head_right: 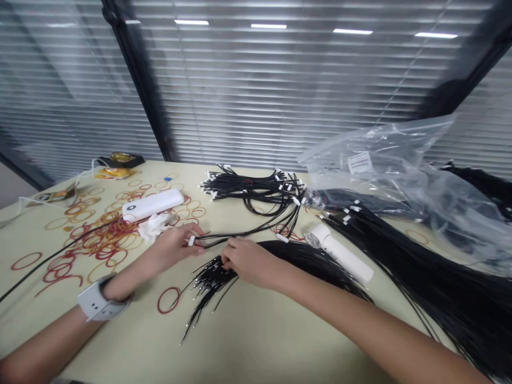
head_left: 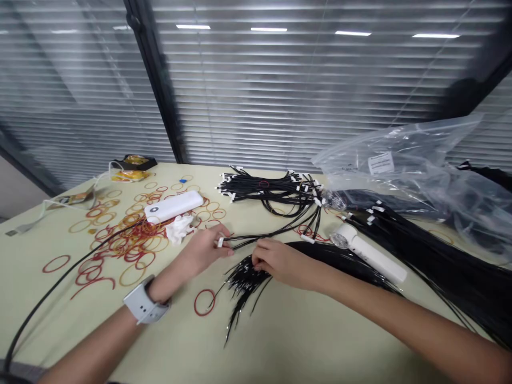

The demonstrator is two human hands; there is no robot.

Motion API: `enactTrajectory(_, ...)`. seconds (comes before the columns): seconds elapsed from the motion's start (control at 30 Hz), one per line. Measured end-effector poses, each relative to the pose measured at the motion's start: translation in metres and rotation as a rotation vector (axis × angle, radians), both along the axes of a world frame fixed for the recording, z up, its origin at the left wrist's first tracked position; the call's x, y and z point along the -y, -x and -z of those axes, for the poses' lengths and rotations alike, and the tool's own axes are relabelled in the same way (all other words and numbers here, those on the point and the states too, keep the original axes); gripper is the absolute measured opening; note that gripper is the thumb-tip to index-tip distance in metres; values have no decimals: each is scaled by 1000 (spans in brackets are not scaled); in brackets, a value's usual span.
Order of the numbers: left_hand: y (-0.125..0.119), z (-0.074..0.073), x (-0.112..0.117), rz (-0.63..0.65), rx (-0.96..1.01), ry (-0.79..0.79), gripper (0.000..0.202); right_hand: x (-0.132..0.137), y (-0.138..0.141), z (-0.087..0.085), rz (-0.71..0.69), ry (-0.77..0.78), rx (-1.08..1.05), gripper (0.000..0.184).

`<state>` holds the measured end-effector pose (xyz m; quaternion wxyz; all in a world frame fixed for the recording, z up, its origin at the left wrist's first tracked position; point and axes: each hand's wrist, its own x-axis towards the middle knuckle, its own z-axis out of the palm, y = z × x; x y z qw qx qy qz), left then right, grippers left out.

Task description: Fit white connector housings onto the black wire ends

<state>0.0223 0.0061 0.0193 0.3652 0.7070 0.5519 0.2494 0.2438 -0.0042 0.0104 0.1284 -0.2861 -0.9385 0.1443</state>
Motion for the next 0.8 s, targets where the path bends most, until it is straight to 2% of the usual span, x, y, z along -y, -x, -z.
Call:
enactTrajectory(0.13, -7, 1, 10, 6, -18, -8, 24, 3, 0, 1, 5, -1, 15, 19)
enactTrajectory(0.2, -7, -3, 15, -12, 82, 98, 28, 5, 0, -2, 11, 29, 0, 23)
enactTrajectory(0.3, -5, -11, 19, -73, 291, 355, 32, 4, -3, -4, 89, 155, -98, 24)
enactTrajectory(0.37, -3, -16, 19, -68, 344, 426, 30, 2, -4, -2, 157, 209, -171, 20)
enactTrajectory(0.5, -4, -14, 15, 33, 399, 422, 36, -3, -4, 4, 220, 202, -281, 12)
enactTrajectory(0.63, -11, -5, 10, 5, 399, 442, 30, -4, -1, 5, 239, 174, -343, 17)
enactTrajectory(0.8, -19, -1, 3, 49, 379, 385, 22, -3, 5, 6, 281, 156, -395, 15)
